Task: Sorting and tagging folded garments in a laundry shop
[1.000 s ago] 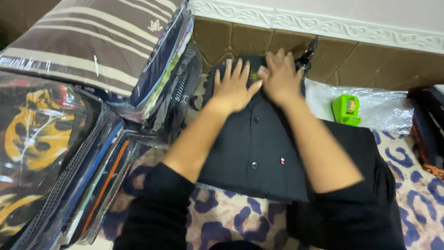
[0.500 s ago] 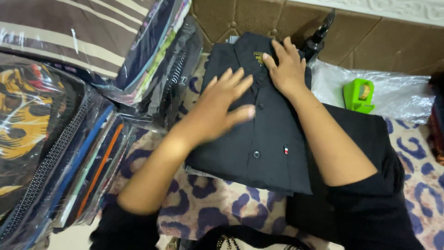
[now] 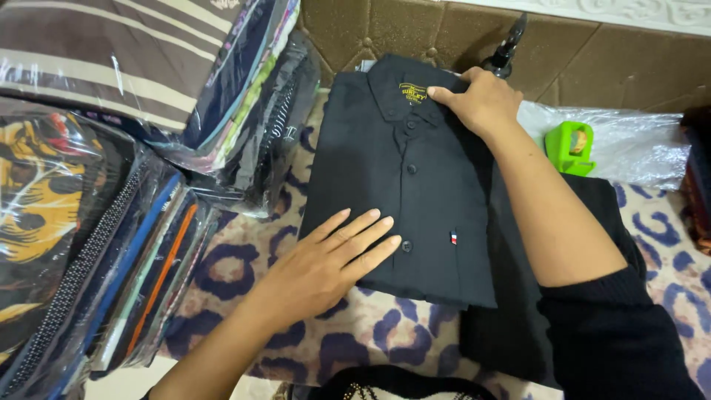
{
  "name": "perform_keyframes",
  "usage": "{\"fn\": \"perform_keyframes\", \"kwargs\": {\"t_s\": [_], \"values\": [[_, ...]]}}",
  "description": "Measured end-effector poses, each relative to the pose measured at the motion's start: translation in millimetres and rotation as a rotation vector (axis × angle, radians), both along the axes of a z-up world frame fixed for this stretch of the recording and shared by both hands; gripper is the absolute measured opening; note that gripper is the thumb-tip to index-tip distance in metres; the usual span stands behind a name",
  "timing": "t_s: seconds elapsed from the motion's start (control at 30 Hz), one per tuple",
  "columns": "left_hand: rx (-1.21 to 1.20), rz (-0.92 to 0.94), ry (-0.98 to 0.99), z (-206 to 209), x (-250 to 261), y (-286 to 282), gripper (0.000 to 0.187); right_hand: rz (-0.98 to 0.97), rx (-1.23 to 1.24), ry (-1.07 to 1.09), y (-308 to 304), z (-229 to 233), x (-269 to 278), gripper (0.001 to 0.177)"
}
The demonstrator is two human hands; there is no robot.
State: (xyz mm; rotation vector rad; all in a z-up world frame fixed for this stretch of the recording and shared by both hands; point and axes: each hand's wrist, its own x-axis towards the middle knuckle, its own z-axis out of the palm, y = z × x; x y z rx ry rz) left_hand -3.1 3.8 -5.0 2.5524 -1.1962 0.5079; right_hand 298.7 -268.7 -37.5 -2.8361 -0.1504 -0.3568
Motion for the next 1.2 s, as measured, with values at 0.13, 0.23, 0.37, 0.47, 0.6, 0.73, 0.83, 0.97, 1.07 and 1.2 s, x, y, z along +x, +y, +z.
{"fn": "perform_keyframes", "kwargs": {"t_s": [0.13,0.23,0.37,0.47,0.6,0.73,0.83,0.97,1.07,1.2], "values": [[-0.065,-0.005,-0.016,11,0,2,0.053,0.027,0.098,-0.129,2,3,-1,0.065],[-0.100,-0.027,0.002,16,0,4,0.048,0.102,0.137,-0.330,4,11,-9,0.057],[-0.092,-0.082,0.143,3,3,10,0.061,0.135,0.120,-0.403,2,-5,-13,0.058],[-0.220,-0.058,0.102,32,-9,2,0.060,0.039,0.042,-0.267,10,3,-21,0.068],[-0.413,0.130,-0.052,30,8,-42,0.073,0.104,0.043,-0.327,39,42,-32,0.067],[-0.153,0.517,-0.046,-19,43,-78,0.113,0.373,-0.092,-0.380,71,35,-27,0.068],[-0.068,0.571,0.047,-38,48,-83,0.117,0.433,-0.098,-0.052,76,11,-12,0.069],[-0.145,0.546,-0.001,-37,44,-82,0.110,0.393,-0.091,0.221,76,6,-4,0.072],[-0.096,0.541,-0.009,-38,44,-81,0.115,0.408,-0.055,0.189,74,5,-6,0.071],[0.053,0.465,0.232,-4,64,-53,0.125,0.397,-0.046,0.116,75,9,-10,0.069]]}}
